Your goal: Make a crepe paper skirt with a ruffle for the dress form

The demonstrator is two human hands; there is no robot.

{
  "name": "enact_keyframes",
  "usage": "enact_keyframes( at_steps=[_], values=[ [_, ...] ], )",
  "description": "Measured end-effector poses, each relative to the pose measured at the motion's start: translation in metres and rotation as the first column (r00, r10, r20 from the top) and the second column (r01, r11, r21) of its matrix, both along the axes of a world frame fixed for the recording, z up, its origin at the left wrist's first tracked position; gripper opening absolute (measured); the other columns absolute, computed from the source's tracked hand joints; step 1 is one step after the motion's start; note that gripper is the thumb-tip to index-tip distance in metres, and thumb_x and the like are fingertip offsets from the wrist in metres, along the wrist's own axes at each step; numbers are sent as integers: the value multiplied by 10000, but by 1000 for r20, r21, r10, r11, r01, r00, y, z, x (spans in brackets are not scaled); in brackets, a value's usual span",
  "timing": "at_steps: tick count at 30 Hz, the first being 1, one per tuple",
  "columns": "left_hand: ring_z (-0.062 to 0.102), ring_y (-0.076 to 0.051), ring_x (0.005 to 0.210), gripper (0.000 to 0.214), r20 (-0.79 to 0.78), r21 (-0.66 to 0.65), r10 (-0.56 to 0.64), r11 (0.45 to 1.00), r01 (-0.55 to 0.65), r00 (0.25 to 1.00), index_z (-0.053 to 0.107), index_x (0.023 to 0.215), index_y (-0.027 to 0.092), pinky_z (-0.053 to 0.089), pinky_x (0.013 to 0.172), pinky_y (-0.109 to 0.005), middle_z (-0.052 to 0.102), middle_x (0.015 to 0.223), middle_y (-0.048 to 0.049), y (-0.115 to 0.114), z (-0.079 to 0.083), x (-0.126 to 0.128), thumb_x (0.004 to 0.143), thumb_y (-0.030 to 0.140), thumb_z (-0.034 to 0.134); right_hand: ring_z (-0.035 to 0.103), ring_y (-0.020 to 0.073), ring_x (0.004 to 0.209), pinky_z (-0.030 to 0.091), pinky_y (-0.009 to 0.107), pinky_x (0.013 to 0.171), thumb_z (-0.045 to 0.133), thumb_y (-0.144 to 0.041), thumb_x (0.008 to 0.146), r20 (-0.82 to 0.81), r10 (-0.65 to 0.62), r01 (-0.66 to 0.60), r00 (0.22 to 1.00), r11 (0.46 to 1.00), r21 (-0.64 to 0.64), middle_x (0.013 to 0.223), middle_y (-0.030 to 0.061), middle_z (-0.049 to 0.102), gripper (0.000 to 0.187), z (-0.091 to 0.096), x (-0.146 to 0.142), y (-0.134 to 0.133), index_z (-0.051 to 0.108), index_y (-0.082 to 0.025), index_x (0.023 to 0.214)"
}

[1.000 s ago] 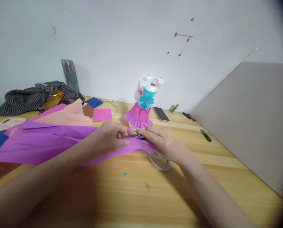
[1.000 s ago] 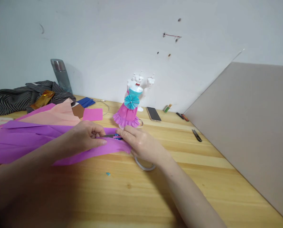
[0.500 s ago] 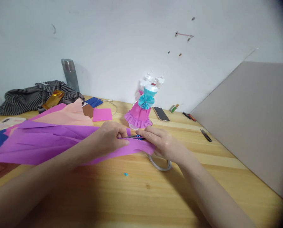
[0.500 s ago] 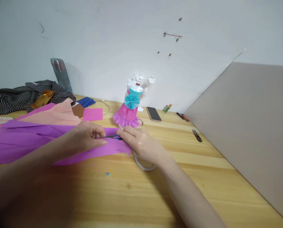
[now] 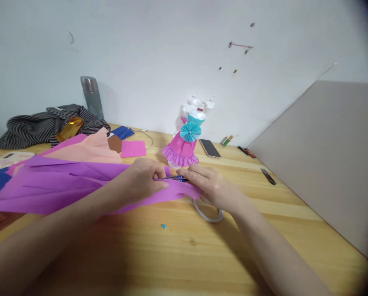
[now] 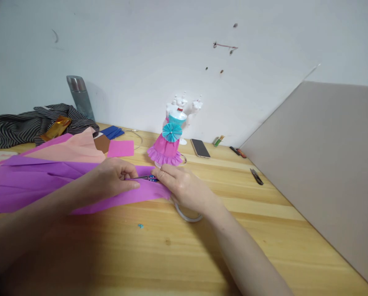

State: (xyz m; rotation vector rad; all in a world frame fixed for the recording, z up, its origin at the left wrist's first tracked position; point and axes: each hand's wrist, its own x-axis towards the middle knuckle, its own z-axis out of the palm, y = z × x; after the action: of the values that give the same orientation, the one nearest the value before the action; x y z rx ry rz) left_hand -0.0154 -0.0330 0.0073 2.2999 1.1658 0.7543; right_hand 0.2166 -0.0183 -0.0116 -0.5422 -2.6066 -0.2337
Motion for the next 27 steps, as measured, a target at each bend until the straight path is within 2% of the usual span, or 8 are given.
enact_keyframes(
  at_steps=[8, 14, 19, 27],
  values=[
    [270, -68, 475, 183, 3, 57, 4, 998, -4, 1000, 488, 495, 155, 168, 470, -245, 330, 458, 73, 1, -1, 0, 666, 116, 542, 586, 190, 745, 501, 291, 600, 416, -205, 944, 20, -9, 8, 1000, 999, 53, 926, 120, 603, 382, 1, -1, 0, 444, -130, 1317],
    [284, -73, 487, 215, 41, 133, 9, 991, -14, 999, 446, 513, 163, 194, 468, -232, 339, 478, 71, 1, -8, 0, 699, 149, 553, 625, 235, 874, 536, 339, 680, 487, -251, 927, 33, -50, 48, 998, 998, 51, 993, 144, 627, 409, -3, 0, -2, 455, -128, 1317],
    [263, -64, 481, 224, 84, 207, -73, 977, 54, 994, 419, 532, 164, 207, 460, -217, 317, 490, 81, 0, -11, 1, 707, 128, 552, 623, 228, 862, 531, 331, 679, 529, -257, 908, 40, -67, 65, 997, 997, 40, 1020, 143, 622, 448, -4, 0, -3, 440, -133, 1330],
    [262, -58, 469, 260, 69, 177, -49, 984, 36, 996, 395, 535, 163, 208, 454, -209, 309, 480, 86, -5, -6, 5, 733, 140, 562, 602, 225, 891, 529, 337, 702, 492, -195, 917, 53, -61, 62, 997, 998, -19, 1060, 139, 595, 472, -5, 2, -3, 384, -153, 1375]
  ],
)
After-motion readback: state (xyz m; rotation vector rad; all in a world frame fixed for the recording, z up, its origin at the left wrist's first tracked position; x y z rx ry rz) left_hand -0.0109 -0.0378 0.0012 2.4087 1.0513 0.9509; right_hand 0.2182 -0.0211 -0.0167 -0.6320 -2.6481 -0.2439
